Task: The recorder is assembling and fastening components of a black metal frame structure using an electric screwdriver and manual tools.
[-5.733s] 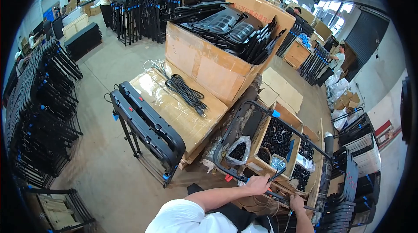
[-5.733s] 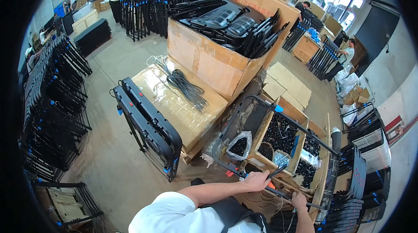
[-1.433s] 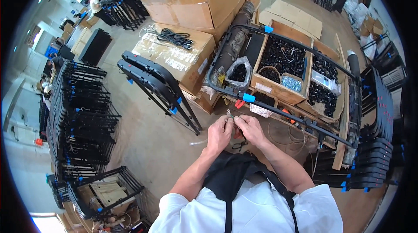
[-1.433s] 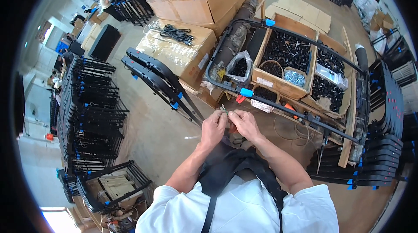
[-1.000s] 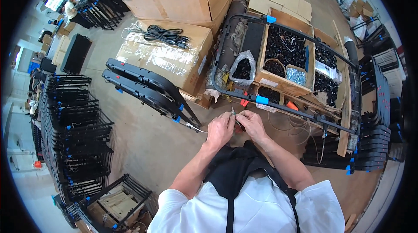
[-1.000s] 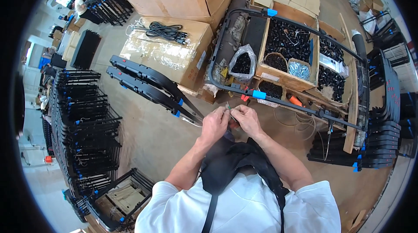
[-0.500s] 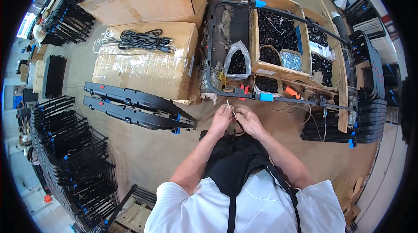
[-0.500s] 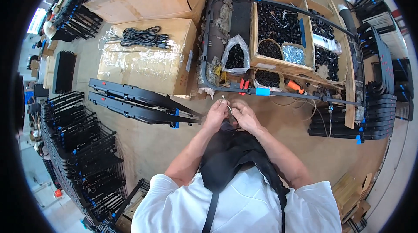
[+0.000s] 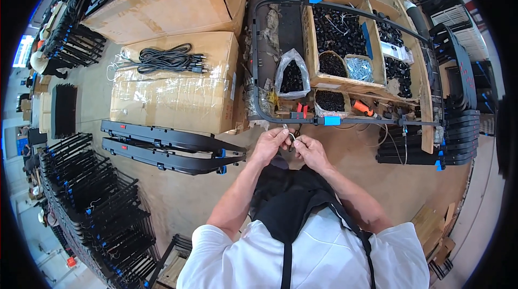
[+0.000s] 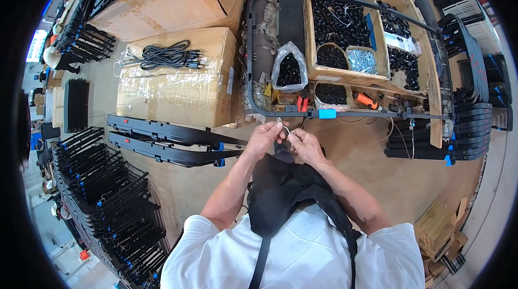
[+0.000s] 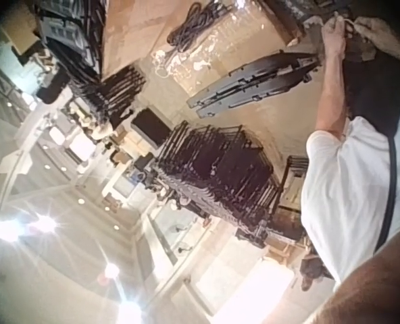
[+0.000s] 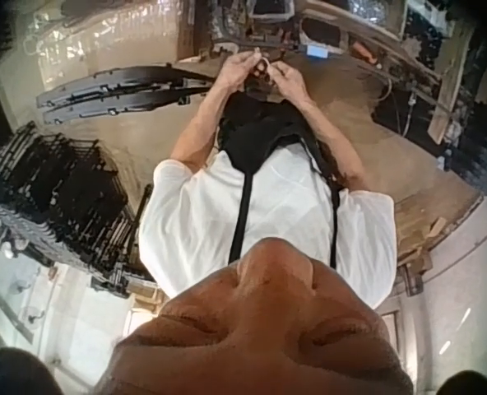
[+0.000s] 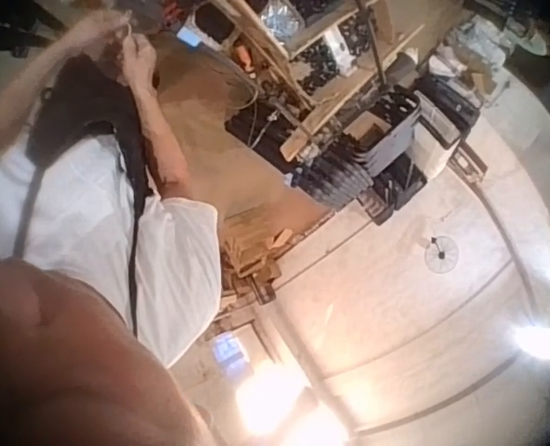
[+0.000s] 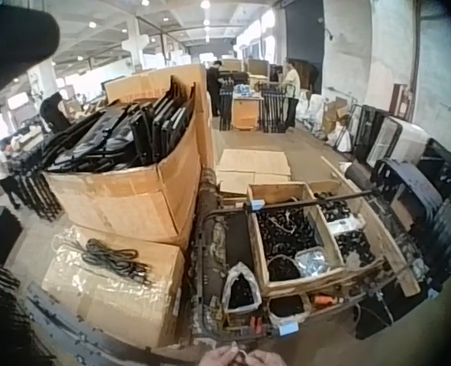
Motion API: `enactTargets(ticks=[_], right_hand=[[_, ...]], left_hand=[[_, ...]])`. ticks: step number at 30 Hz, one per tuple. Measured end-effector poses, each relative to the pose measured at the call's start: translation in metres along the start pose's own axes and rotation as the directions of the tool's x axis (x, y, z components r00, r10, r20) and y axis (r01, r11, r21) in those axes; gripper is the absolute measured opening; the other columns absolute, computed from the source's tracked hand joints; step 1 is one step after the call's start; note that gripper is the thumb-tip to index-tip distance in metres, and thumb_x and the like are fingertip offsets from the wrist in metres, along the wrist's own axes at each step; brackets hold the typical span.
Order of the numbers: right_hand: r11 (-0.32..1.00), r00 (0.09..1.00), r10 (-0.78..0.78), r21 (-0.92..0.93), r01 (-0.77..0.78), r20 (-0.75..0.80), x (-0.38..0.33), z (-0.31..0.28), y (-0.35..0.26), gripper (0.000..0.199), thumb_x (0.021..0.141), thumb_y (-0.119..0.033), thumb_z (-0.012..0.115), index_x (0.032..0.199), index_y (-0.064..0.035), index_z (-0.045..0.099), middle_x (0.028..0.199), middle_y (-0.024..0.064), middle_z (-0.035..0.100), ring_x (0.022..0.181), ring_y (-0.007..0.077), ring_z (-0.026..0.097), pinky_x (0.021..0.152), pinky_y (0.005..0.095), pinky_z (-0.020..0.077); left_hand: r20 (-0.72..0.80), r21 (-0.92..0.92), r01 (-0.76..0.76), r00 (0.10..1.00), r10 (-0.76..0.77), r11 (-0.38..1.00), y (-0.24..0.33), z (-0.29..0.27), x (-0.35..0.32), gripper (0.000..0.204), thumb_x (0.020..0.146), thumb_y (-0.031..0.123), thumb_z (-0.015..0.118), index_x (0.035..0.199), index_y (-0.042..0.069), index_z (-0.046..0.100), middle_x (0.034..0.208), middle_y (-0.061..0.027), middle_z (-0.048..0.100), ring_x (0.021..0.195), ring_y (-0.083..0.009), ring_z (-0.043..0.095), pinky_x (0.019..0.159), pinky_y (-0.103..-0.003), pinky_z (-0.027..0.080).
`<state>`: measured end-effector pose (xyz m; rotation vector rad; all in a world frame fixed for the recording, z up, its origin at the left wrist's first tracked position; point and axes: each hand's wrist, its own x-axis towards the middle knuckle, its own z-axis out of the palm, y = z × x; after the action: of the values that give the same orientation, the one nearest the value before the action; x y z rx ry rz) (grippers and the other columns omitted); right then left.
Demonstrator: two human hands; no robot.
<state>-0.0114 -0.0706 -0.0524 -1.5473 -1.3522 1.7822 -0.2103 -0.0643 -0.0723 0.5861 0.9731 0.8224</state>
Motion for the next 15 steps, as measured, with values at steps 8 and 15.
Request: enactTargets(ticks=[8,15], right_hand=[[1.0,1.0,0.019,-0.004,-0.019,0.012,0.001,0.003,-0.004,0.024,0.108,-0.023,0.056,0.105,-0.0022,0.067,0.079,0.0005,0.065,0.072,0.0087,0.062,0.068,0.0269,0.0524],[0.997,1.0,0.007,0.082,-0.008,0.014,0.007,0.017,-0.001,0.025,0.107,-0.024,0.057,0.106,-0.0011,0.068,0.08,0.0048,0.069,0.072,0.0125,0.066,0.067,0.0298,0.0547]], left_hand=[[-0.045,0.072,0.074,0.996,-0.071,0.995,0.007,-0.002,0.008,0.032,0.109,0.03,0.06,0.108,0.001,0.073,0.076,0.0015,0.061,0.071,-0.0085,0.054,0.068,-0.025,0.046],[-0.259,0.011,0.037,0.965,-0.033,0.999,0.005,0.012,0.003,0.029,0.108,0.027,0.062,0.106,0.001,0.074,0.073,0.004,0.058,0.066,-0.0063,0.049,0.063,-0.024,0.04]])
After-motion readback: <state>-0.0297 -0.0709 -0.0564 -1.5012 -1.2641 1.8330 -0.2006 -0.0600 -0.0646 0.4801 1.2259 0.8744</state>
